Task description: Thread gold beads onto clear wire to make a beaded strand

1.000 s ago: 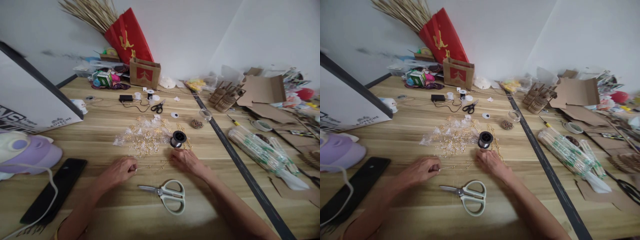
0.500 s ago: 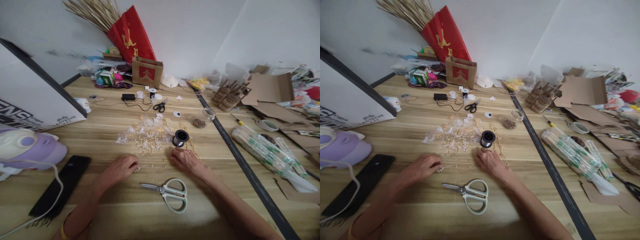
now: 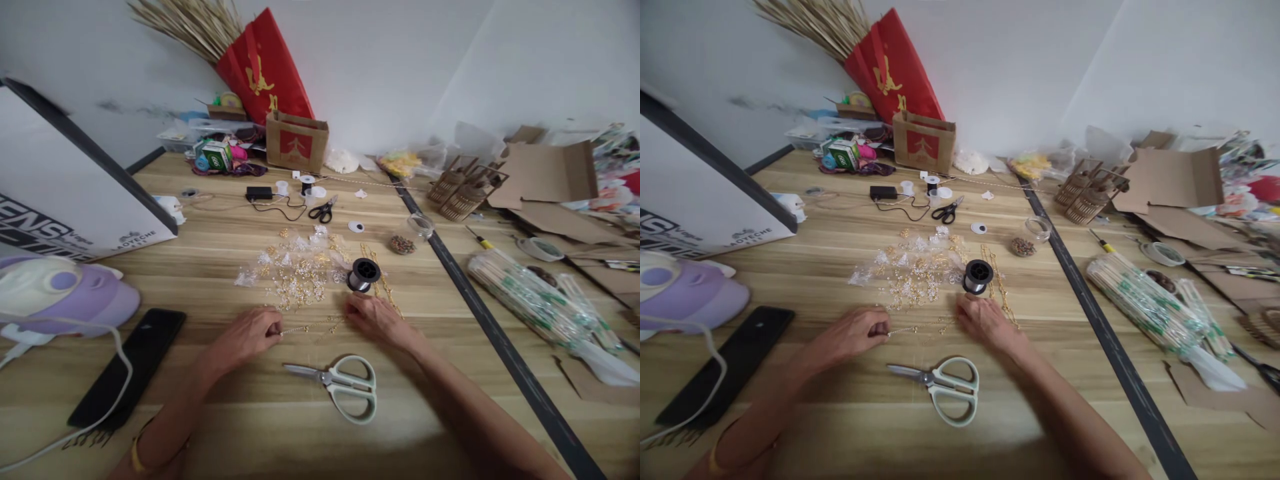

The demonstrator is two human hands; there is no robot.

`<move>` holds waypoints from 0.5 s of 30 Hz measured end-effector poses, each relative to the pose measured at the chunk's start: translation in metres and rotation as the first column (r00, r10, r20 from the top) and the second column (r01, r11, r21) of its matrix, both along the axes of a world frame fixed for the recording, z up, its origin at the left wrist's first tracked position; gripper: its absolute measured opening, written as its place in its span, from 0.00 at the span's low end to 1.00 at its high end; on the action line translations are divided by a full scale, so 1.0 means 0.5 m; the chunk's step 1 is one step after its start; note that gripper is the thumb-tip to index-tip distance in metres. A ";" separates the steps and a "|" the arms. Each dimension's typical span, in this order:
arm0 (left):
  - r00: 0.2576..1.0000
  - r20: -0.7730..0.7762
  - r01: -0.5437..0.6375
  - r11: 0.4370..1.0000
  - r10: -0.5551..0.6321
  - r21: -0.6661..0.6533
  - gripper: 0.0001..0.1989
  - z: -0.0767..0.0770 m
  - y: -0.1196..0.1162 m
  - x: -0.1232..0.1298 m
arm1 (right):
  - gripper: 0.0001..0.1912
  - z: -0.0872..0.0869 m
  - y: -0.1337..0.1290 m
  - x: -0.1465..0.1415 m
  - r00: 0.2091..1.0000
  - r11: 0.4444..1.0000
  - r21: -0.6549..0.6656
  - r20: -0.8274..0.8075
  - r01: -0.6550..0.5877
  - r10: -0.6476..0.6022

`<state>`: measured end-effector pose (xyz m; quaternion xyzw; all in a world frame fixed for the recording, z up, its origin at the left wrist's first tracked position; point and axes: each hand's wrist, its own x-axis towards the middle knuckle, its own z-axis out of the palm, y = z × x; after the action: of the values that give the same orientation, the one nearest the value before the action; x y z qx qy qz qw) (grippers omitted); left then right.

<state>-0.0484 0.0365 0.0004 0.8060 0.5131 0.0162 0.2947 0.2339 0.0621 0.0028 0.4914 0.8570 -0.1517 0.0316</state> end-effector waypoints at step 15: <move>0.998 -0.045 0.036 0.999 -0.034 0.038 0.06 0.008 -0.007 0.009 | 0.06 0.000 0.011 0.013 0.994 0.997 0.036 -0.083 -0.067 0.069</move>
<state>-0.0442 0.0329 0.0046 0.8205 0.5050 0.0032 0.2680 0.2401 0.0676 0.0025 0.4555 0.8762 -0.1571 -0.0075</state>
